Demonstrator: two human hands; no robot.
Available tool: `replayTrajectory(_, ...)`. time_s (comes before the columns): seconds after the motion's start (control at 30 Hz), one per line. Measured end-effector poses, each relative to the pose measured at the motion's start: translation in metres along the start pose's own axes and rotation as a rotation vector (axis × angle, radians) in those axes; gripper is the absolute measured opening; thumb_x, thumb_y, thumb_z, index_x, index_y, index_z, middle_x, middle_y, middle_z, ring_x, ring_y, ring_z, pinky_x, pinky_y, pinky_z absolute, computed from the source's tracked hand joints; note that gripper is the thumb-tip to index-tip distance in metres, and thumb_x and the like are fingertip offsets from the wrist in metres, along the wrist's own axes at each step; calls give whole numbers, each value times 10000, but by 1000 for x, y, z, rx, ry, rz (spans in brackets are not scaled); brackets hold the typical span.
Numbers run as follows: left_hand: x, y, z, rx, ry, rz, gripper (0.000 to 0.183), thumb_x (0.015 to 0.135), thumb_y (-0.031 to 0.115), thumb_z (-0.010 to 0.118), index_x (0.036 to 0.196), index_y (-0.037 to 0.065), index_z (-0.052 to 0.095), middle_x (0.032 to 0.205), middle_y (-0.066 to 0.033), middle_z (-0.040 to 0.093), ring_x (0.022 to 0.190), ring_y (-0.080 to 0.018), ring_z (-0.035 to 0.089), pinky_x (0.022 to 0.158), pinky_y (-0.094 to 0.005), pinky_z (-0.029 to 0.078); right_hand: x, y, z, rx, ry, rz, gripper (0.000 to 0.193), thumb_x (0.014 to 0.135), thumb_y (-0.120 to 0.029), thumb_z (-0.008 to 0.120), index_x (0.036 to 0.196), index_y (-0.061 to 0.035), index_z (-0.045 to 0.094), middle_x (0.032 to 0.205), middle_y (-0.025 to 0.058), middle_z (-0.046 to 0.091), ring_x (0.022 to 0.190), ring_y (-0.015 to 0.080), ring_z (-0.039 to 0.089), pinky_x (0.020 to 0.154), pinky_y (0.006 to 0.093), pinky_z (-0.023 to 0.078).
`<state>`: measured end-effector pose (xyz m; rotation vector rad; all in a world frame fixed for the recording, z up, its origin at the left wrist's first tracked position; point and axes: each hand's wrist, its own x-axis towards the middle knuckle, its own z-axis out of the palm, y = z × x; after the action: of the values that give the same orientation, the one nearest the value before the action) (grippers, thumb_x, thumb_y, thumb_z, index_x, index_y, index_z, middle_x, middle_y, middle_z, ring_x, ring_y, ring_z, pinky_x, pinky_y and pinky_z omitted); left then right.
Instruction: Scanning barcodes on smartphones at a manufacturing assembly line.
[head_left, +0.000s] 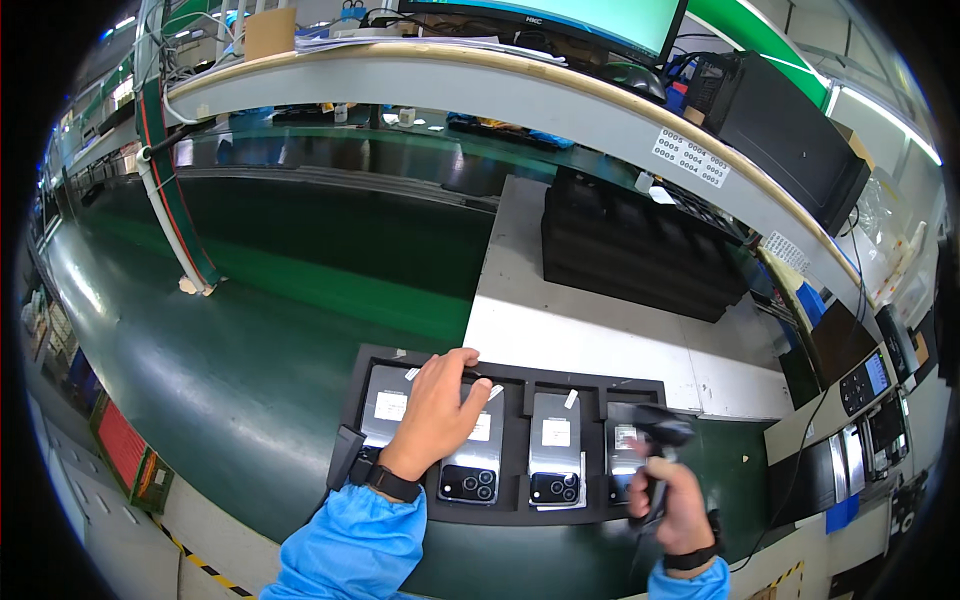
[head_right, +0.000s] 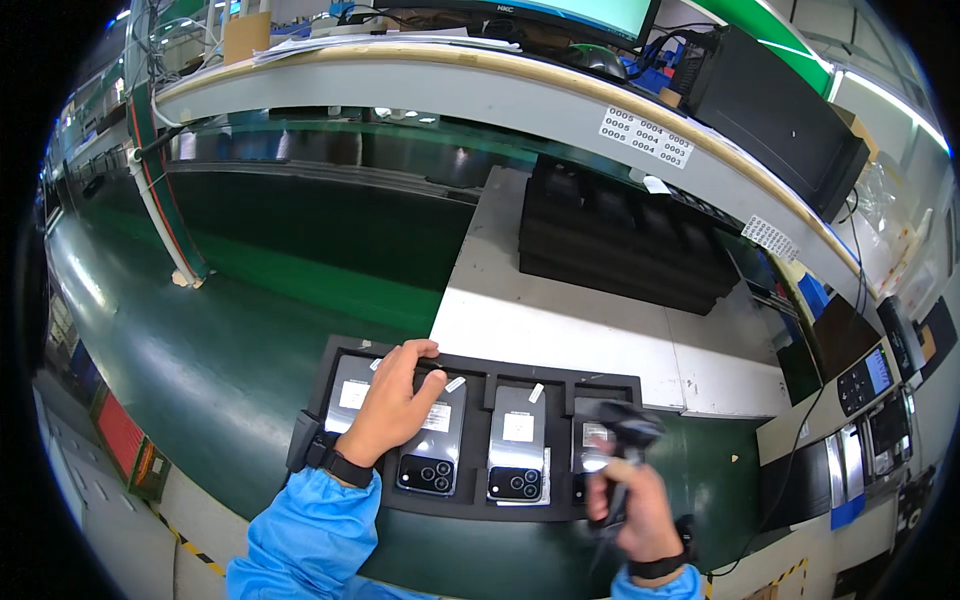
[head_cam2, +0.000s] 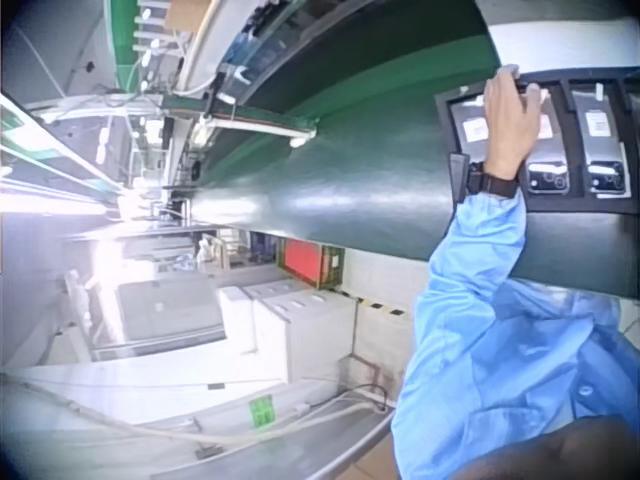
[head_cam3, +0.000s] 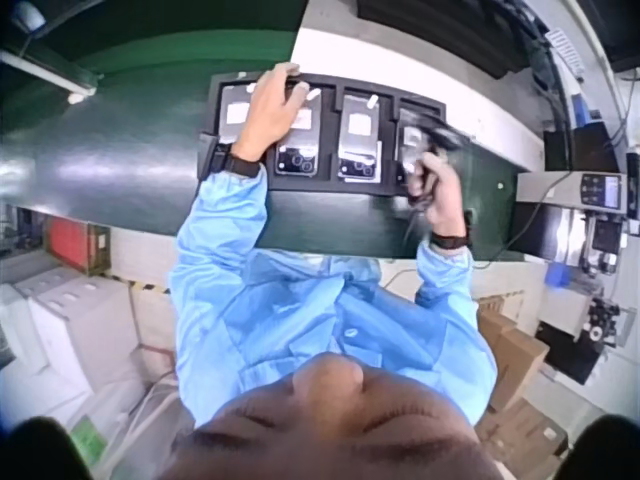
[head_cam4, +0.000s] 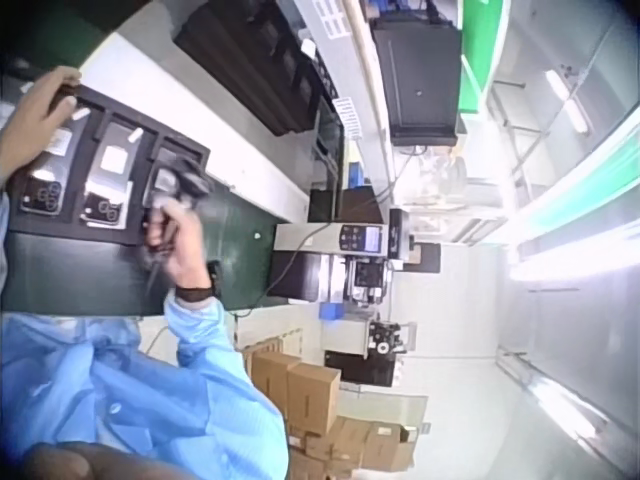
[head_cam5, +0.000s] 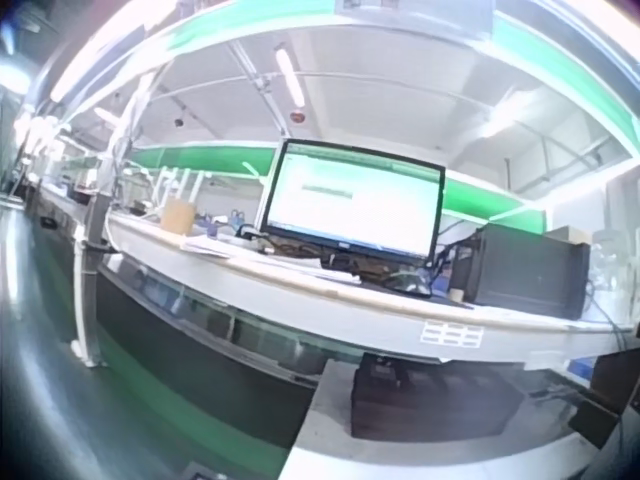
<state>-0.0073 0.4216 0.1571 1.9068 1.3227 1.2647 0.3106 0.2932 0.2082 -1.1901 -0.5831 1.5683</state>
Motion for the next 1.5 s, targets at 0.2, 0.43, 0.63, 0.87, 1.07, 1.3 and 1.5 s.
replayTrajectory(0.2,0,5,14,-39,52,130,342,1003,193,574,1262,-31,557,1159,-214,675,1107,-398,629,984,-458,475,13,49,99,-217,-285,291,280,976,-154,629,1202,7,594,814,119,677,569,152,590,506,276,465)
replayTrajectory(0.43,0,9,11,-36,63,131,361,999,200,578,1273,-35,552,1162,-213,671,1120,-392,626,995,-457,469,12,49,107,-242,-307,257,445,948,-132,709,1268,20,440,902,137,686,613,150,622,531,276,493)
replayTrajectory(0.63,-12,4,18,453,-145,148,815,817,433,767,1449,17,465,1493,-252,435,1464,-456,319,1212,-591,220,-1,13,57,-362,-39,74,464,902,-10,686,1289,23,433,917,178,716,594,181,655,503,289,516)
replayTrajectory(0.87,-19,17,22,517,-196,106,937,777,390,768,1566,78,368,1570,-270,363,1512,-473,247,1232,-603,179,-4,-13,-79,-556,557,-377,298,828,8,646,1112,-37,570,799,45,620,559,127,581,476,276,477)
replayTrajectory(1.07,-12,20,20,209,-137,33,944,746,261,768,1553,48,328,1559,-246,372,1506,-452,269,1232,-620,144,19,-5,-115,-793,721,-380,222,817,-50,679,1031,2,650,685,36,615,491,120,553,453,293,447)
replayTrajectory(1.3,-10,20,13,-121,-51,31,769,755,39,626,1484,-18,387,1445,-249,477,1341,-421,484,1147,-429,382,32,-6,-116,-899,744,-327,219,829,-118,719,962,46,661,682,71,642,516,167,603,505,331,494)
replayTrajectory(1.5,-10,16,17,-155,-8,30,750,741,27,621,1462,-1,418,1376,-214,557,1319,-389,509,1146,-442,375,33,-4,-116,-943,764,-365,180,826,-124,707,917,22,651,674,60,644,513,139,592,491,305,480)
